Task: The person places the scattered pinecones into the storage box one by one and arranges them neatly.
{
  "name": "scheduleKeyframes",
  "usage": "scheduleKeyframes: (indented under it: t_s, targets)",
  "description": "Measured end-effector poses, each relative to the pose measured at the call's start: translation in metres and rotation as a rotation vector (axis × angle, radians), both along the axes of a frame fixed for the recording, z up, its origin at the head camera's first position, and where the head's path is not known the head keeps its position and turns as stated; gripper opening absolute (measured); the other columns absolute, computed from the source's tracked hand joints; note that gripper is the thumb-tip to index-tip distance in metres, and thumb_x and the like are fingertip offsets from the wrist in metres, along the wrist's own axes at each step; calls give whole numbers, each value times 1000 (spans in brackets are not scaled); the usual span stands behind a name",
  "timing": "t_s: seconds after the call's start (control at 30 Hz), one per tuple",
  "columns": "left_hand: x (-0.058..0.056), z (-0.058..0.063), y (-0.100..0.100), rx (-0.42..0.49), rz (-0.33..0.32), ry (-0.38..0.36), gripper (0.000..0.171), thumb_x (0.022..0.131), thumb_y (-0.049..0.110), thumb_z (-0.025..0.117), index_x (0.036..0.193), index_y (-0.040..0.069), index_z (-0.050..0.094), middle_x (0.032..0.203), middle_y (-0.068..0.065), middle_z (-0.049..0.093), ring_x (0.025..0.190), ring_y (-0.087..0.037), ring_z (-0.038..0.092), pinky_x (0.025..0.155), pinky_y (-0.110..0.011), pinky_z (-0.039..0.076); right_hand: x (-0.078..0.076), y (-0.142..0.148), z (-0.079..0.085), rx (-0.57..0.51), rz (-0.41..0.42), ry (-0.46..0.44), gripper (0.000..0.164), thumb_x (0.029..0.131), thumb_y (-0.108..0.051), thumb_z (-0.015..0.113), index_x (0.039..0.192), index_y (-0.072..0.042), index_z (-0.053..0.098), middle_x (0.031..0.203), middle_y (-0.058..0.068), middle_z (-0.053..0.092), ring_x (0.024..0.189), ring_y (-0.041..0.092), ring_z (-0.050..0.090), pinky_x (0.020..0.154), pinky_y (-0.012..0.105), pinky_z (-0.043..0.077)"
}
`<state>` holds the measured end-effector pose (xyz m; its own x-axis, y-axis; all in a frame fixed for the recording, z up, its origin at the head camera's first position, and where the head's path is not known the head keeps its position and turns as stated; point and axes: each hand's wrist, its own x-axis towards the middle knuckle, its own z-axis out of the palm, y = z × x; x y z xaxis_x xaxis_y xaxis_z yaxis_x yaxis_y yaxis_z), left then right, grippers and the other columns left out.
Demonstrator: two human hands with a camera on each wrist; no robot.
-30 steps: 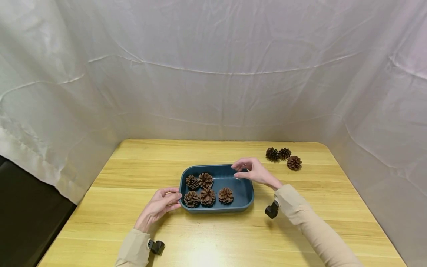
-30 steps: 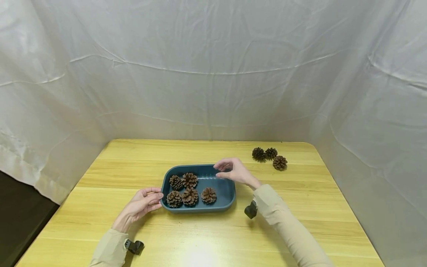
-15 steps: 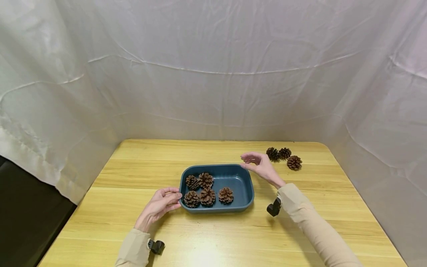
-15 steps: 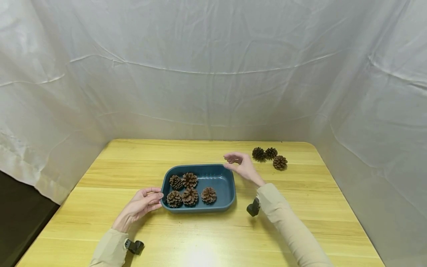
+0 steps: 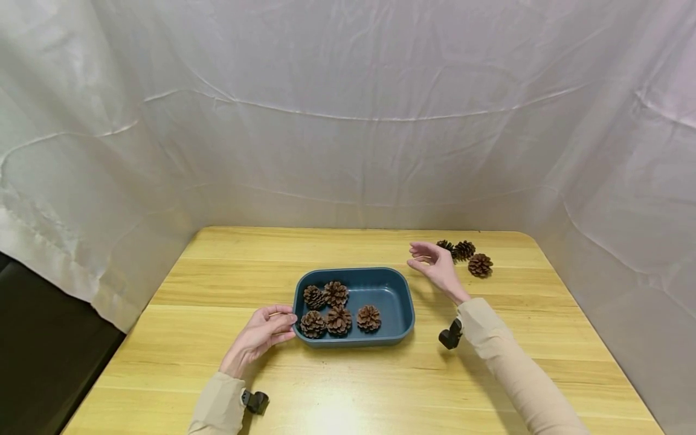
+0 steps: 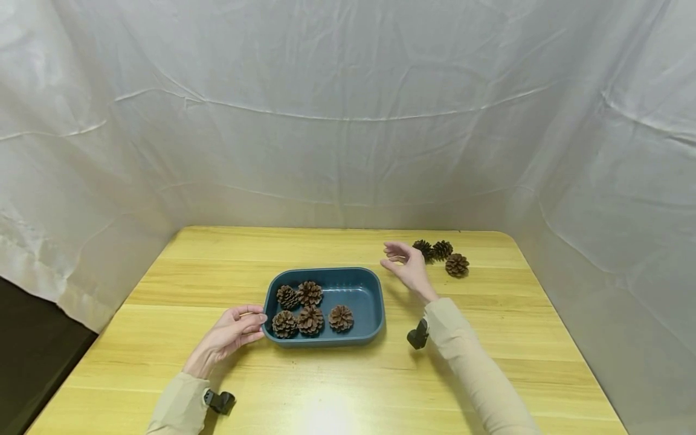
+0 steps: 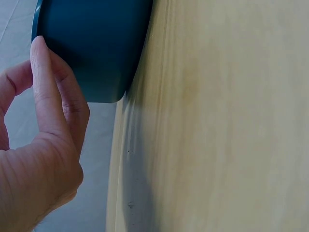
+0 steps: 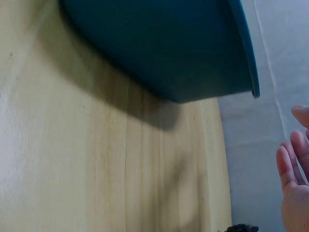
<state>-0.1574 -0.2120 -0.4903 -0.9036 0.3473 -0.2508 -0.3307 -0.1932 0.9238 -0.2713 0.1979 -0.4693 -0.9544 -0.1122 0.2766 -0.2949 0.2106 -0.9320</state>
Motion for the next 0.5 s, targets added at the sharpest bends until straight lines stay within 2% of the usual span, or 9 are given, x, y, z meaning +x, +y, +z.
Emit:
scheduleKeyframes:
  t_s: [0.13,0.23,0.3,0.37,0.43,0.5]
  targets:
    - [-1,-1,0,-7,6,-9,17,99,0,56,115,1,51,91,5,68,77,-6,68,76,-19,63,-3,8,-6,-17,-45,-6,47,87,6,72,131,12,56,128,38,58,95,-8,60,94,15,57]
    - [0,-1,0,-5,4,-3,16,99,0,56,114,1,52,90,5,68,77,-6,68,76,-19,63,-4,13,-9,1,-85,-1,49,88,5,71,134,12,53,131,39,55,99,-11,58,99,21,57]
    - [0,-1,-1,-2,2,-2,15,99,0,56,114,1,52,90,5,68,78,-6,68,76,-19,63,-4,17,-10,22,-120,-13,51,89,4,70,136,11,52,133,37,55,101,-8,57,103,27,56]
    - [0,-1,-1,-1,0,1,15,99,0,56,114,1,52,90,5,69,78,-6,68,76,-19,63,-3,21,-11,42,-150,-28,53,90,4,69,139,10,50,136,35,54,109,2,58,107,35,54]
    - [-1,-2,-1,-2,2,4,17,99,1,58,115,1,52,90,5,69,78,-6,68,77,-19,63,-2,24,-13,51,-173,-50,55,90,4,69,141,9,48,140,33,52,120,18,58,111,42,51]
    - [-1,-3,-1,-2,1,9,19,97,4,62,114,3,53,91,6,68,78,-6,68,77,-19,63,-2,27,-13,56,-191,-73,57,91,3,68,143,8,46,144,31,49,130,33,52,114,47,46]
